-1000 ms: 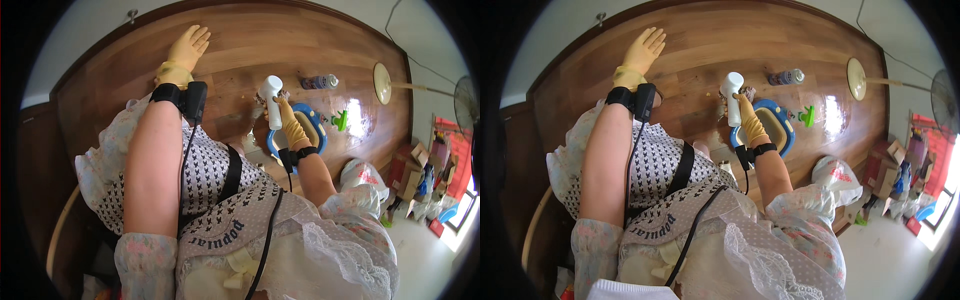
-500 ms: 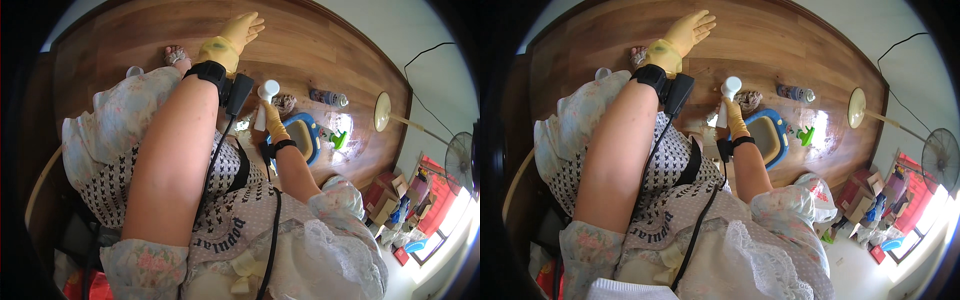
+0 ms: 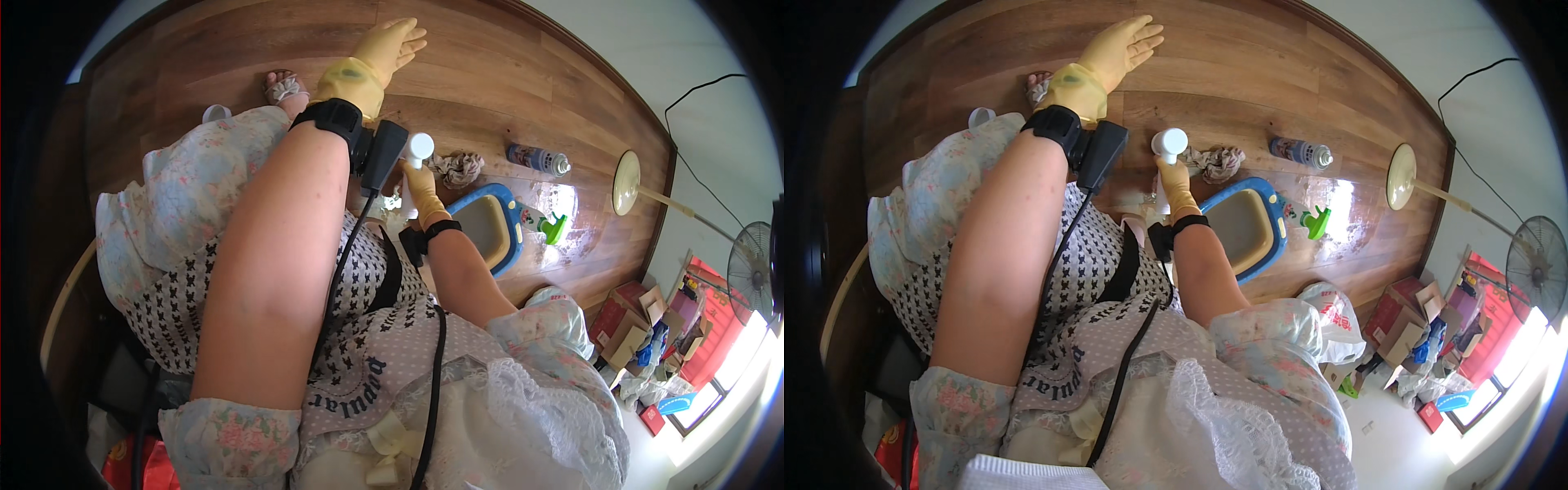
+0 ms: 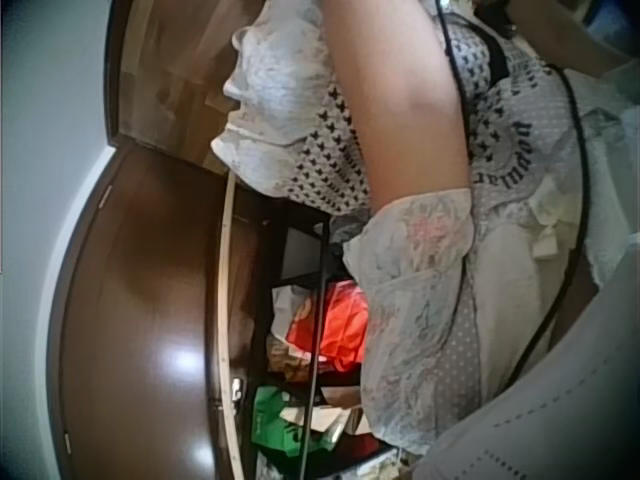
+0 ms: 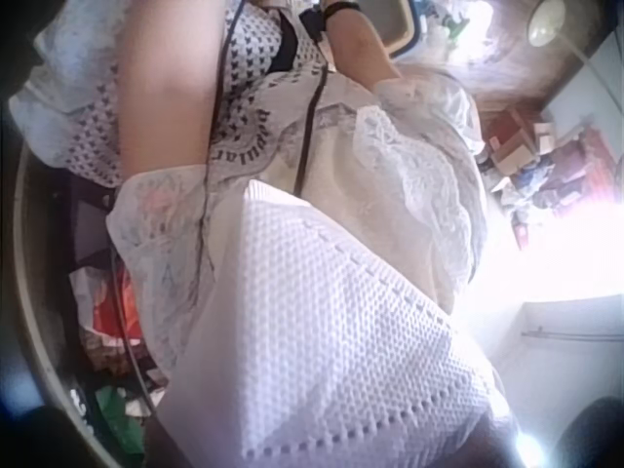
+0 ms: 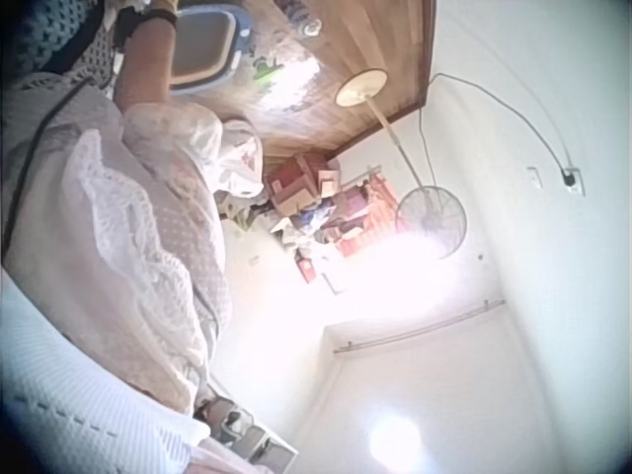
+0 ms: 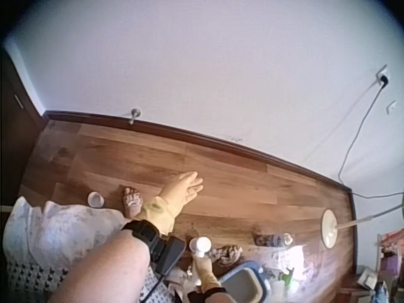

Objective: Clean the wood floor using spray and a rag.

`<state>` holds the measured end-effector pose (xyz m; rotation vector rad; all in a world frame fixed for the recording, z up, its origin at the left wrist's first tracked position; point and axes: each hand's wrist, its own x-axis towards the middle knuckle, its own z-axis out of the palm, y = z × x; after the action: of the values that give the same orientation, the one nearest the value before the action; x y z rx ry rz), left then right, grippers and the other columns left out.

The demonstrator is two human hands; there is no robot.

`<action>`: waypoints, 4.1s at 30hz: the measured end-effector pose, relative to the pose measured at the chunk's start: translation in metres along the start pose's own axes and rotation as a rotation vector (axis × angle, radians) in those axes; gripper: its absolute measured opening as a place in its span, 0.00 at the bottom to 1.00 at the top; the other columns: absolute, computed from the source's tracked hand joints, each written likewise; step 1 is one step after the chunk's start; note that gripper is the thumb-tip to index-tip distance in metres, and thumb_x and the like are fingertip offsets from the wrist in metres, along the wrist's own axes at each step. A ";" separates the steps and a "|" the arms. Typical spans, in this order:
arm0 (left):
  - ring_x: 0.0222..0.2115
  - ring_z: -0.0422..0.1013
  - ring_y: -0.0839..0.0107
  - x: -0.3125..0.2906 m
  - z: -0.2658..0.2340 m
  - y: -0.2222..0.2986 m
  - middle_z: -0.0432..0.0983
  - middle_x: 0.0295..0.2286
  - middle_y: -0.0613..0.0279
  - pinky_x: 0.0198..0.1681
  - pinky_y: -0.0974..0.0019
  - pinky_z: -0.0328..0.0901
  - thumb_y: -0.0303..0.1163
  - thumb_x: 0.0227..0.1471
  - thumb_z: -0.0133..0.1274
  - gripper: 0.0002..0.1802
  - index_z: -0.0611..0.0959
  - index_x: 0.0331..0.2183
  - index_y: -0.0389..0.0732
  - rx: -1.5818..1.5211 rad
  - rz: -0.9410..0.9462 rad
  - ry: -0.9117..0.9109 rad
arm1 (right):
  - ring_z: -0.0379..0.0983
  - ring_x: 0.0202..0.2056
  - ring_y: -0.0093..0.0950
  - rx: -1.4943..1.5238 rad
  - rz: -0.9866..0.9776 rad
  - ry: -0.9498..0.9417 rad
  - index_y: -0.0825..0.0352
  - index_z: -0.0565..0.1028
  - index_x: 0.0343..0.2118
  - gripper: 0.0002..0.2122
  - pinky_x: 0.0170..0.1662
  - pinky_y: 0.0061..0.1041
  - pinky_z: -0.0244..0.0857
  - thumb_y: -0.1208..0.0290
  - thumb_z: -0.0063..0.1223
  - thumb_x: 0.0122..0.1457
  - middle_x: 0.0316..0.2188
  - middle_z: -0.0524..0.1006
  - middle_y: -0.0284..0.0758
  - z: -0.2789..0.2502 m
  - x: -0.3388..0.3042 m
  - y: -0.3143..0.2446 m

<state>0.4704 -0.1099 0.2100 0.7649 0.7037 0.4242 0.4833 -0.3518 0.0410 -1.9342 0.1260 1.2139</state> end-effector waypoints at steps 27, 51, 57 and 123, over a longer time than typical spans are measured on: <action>0.47 0.64 0.66 -0.004 -0.005 -0.001 0.66 0.46 0.54 0.52 0.66 0.56 0.40 0.54 0.41 0.23 0.65 0.49 0.37 0.014 0.018 0.003 | 0.66 0.12 0.27 -0.112 -0.027 0.025 0.69 0.69 0.26 0.14 0.14 0.25 0.59 0.61 0.54 0.46 0.13 0.68 0.34 -0.021 0.003 0.008; 0.47 0.63 0.66 -0.004 -0.009 0.001 0.65 0.47 0.54 0.52 0.67 0.57 0.41 0.55 0.40 0.24 0.64 0.49 0.37 0.046 0.018 0.008 | 0.66 0.11 0.30 -0.043 0.024 0.047 0.70 0.69 0.25 0.13 0.13 0.27 0.61 0.63 0.53 0.46 0.10 0.68 0.37 -0.017 0.002 -0.006; 0.47 0.64 0.65 -0.005 -0.006 0.003 0.65 0.46 0.54 0.52 0.67 0.57 0.40 0.55 0.41 0.23 0.64 0.49 0.37 0.023 -0.007 0.014 | 0.66 0.11 0.31 -0.011 0.076 0.188 0.68 0.68 0.24 0.14 0.13 0.29 0.62 0.60 0.53 0.46 0.12 0.67 0.36 -0.044 0.028 0.011; 0.47 0.64 0.67 -0.006 0.002 -0.002 0.65 0.47 0.55 0.52 0.67 0.56 0.41 0.54 0.40 0.25 0.63 0.49 0.37 0.019 -0.039 -0.025 | 0.69 0.26 0.33 0.876 -0.048 -0.380 0.72 0.64 0.41 0.18 0.29 0.32 0.67 0.62 0.37 0.54 0.29 0.72 0.42 -0.084 -0.024 -0.050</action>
<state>0.4673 -0.1159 0.2121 0.7714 0.6994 0.3723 0.5533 -0.3846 0.1051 -0.9346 0.3432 1.1946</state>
